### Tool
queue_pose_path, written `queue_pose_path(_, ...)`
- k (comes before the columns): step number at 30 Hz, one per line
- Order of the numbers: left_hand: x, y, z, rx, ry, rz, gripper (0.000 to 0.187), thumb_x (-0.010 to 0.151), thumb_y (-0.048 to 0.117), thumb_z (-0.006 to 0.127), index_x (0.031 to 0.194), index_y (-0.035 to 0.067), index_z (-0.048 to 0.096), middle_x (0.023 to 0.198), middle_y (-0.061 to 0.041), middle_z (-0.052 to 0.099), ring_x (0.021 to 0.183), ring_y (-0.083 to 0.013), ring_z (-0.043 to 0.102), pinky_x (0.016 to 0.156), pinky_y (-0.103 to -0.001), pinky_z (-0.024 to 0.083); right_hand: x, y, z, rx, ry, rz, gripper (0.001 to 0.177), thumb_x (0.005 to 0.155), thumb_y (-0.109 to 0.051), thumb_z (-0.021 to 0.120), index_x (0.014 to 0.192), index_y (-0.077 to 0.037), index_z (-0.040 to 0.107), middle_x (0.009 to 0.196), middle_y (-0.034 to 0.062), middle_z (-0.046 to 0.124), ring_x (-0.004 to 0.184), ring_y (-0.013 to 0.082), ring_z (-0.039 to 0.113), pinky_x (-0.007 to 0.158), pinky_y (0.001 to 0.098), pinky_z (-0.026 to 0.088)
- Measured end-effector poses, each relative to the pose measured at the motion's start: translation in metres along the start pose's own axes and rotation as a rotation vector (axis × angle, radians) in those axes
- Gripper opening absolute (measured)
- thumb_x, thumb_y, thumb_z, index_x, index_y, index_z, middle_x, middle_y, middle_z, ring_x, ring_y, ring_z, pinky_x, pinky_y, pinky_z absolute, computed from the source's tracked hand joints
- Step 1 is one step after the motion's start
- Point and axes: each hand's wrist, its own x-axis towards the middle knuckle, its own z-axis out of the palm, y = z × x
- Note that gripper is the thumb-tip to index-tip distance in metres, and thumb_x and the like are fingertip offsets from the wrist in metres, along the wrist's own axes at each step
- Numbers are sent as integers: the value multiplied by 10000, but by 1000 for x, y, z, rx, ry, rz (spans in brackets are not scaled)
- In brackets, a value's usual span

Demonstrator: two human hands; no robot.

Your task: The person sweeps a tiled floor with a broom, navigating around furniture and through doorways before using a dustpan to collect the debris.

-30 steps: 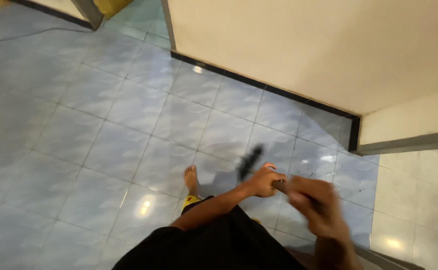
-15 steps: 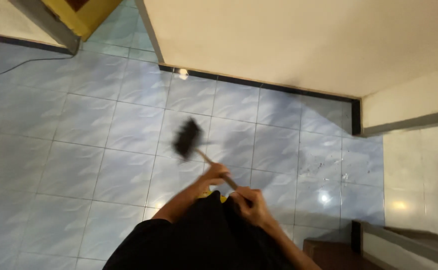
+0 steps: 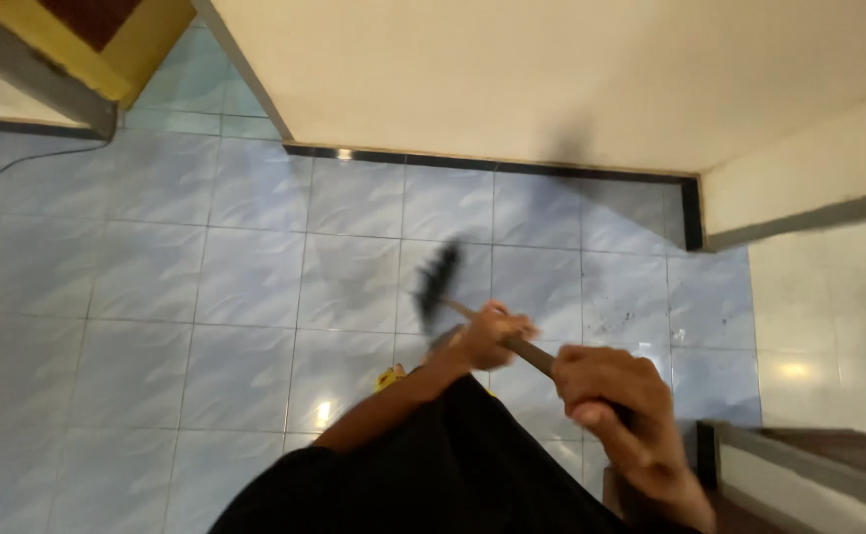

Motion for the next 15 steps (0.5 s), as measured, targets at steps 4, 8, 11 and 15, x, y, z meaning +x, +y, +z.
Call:
queue_pose_path(4, -56, -149, -47, 189, 213, -189, 148, 704, 128, 580, 816, 138, 676, 799, -37, 687, 843, -283, 682, 906, -423, 431, 2, 159, 53, 202, 154, 106, 284, 1021, -67, 528, 737, -59, 526, 658, -3, 480, 535, 106, 408, 477, 294, 311)
queue_pose_path(8, -96, -208, -77, 592, -10, -521, 124, 801, 265, 708, 734, 178, 764, 774, -80, 718, 839, -316, 683, 733, -533, 508, -12, 251, 144, 200, 78, -18, 107, 962, -23, 593, 901, -27, 681, 825, 75, 689, 598, 126, 585, 502, 270, 449)
queue_pose_path(11, -92, -217, -35, 628, -289, -463, 71, 697, 306, 739, 673, 245, 765, 703, -28, 696, 757, -320, 677, 638, -525, 506, -22, 211, 120, -72, 5, -190, 144, 766, 46, 716, 846, -72, 738, 841, 97, 735, 725, 261, 688, 689, 410, 430)
queue_pose_path(15, -13, -168, 51, 67, -16, -134, 184, 836, 294, 722, 807, 113, 722, 743, -83, 692, 646, -266, 660, 620, -406, 520, -16, 171, 56, -19, -108, 136, 74, 850, 26, 708, 867, -42, 731, 830, 112, 732, 724, 292, 700, 711, 412, 515)
